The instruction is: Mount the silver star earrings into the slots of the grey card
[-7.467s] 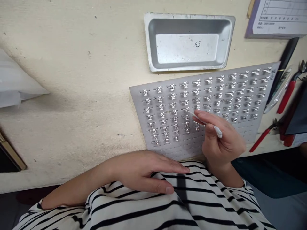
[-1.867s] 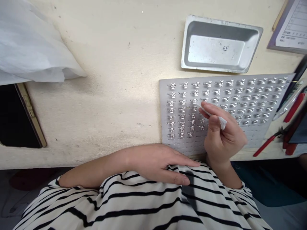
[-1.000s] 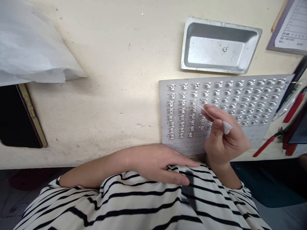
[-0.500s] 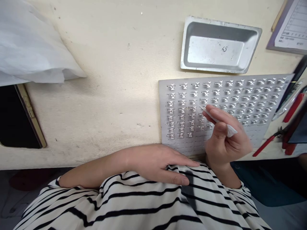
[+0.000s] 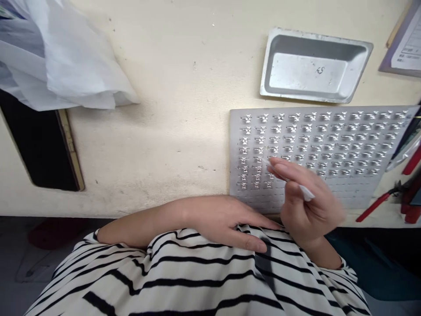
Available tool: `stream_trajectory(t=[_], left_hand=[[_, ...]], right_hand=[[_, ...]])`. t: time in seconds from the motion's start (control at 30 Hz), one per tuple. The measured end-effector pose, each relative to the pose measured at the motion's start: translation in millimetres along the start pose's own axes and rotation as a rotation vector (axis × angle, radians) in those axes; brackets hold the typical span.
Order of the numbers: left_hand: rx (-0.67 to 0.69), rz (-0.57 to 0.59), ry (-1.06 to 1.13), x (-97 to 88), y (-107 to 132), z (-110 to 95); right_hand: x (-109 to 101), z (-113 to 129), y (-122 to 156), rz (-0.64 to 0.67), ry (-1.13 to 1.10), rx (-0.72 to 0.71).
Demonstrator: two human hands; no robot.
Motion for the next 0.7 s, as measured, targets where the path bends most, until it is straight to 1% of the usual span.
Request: stream_trajectory(t=[0.07, 0.2, 0.4, 0.57, 0.7], left_hand=[[-0.003, -0.003, -0.023, -0.1, 1, 1], [-0.034, -0.017, -0.052, -1.0, 3, 4], [-0.035, -0.001, -0.061, -0.5, 2, 6], [-0.048, 0.022, -0.072, -0.3, 2, 6], [-0.043, 0.005, -0.065, -1.0, 2, 6]], right_hand=[[9, 6, -7, -0.029, -0.032, -0.015], [22, 6, -12, -0.044, -0.040, -0.009], [25, 4, -10, -0.061, -0.035, -0.015], [29, 3, -11, -0.027, -0.023, 0.000], [28, 4, -11, -0.033, -0.033, -0.012]])
Point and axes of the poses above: each hand's wrist, its own y-axis away from the middle knuckle, its own x-axis out of the palm, z = x × y, the point moved 6 cm from there along -y, towards the middle knuckle, and after that the axes turned 11 degrees about -z, right-handed, at the moved point
